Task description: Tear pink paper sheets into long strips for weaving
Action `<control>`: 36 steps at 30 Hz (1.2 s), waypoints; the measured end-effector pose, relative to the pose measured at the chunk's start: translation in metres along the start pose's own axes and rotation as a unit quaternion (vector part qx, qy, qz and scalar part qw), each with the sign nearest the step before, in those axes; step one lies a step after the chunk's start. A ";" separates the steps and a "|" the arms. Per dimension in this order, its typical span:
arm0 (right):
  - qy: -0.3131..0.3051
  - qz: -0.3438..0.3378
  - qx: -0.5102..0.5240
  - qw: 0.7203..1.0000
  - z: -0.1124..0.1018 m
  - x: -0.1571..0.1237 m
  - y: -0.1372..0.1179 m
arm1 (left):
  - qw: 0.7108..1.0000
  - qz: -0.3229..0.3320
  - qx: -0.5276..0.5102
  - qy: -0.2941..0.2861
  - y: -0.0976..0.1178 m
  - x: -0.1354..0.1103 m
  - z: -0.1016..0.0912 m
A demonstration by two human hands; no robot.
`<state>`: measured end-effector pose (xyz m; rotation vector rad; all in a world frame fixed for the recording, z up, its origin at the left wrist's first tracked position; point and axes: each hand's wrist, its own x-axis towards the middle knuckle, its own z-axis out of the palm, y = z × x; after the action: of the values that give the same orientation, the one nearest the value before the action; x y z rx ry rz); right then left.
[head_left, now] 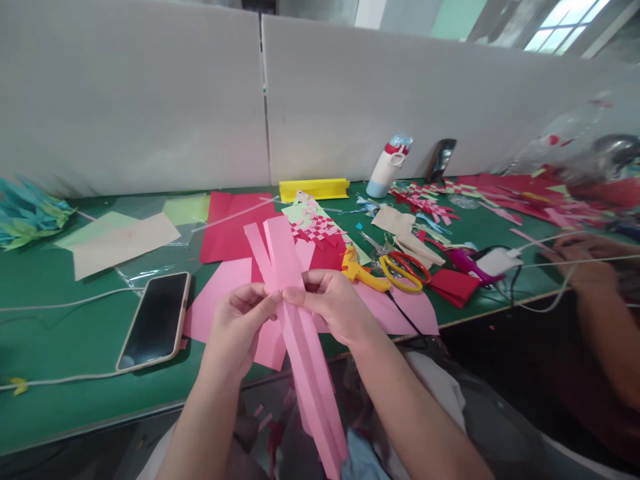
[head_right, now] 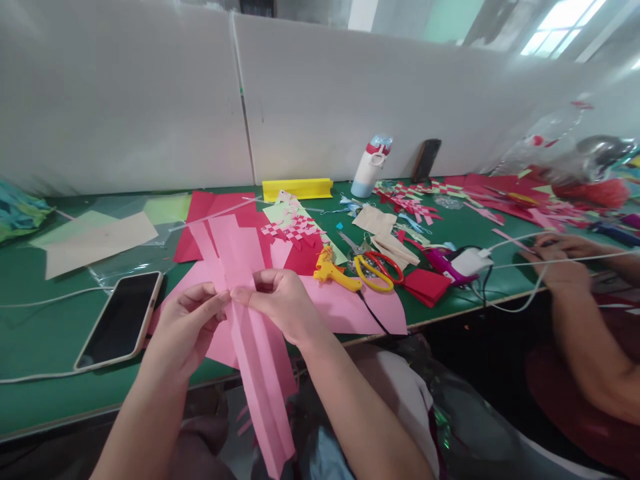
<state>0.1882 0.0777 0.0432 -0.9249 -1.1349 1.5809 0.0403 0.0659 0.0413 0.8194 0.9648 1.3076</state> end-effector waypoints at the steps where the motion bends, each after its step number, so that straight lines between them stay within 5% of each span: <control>1: -0.001 -0.003 0.008 1.000 0.001 0.000 0.001 | 1.000 -0.001 -0.002 -0.001 0.000 0.000 0.000; 9: 0.002 0.008 0.059 0.998 0.005 0.001 0.003 | 0.999 0.008 -0.041 0.015 -0.002 -0.003 0.006; 27: 0.013 -0.001 -0.010 1.000 0.001 0.002 0.000 | 1.000 0.016 0.015 0.003 -0.006 0.001 -0.003; 36: 0.025 -0.003 0.057 0.998 0.005 0.005 0.008 | 0.999 0.014 -0.034 0.013 -0.006 0.000 0.003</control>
<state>0.1806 0.0805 0.0367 -0.8809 -1.0014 1.5921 0.0461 0.0652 0.0368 0.7670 0.9270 1.3706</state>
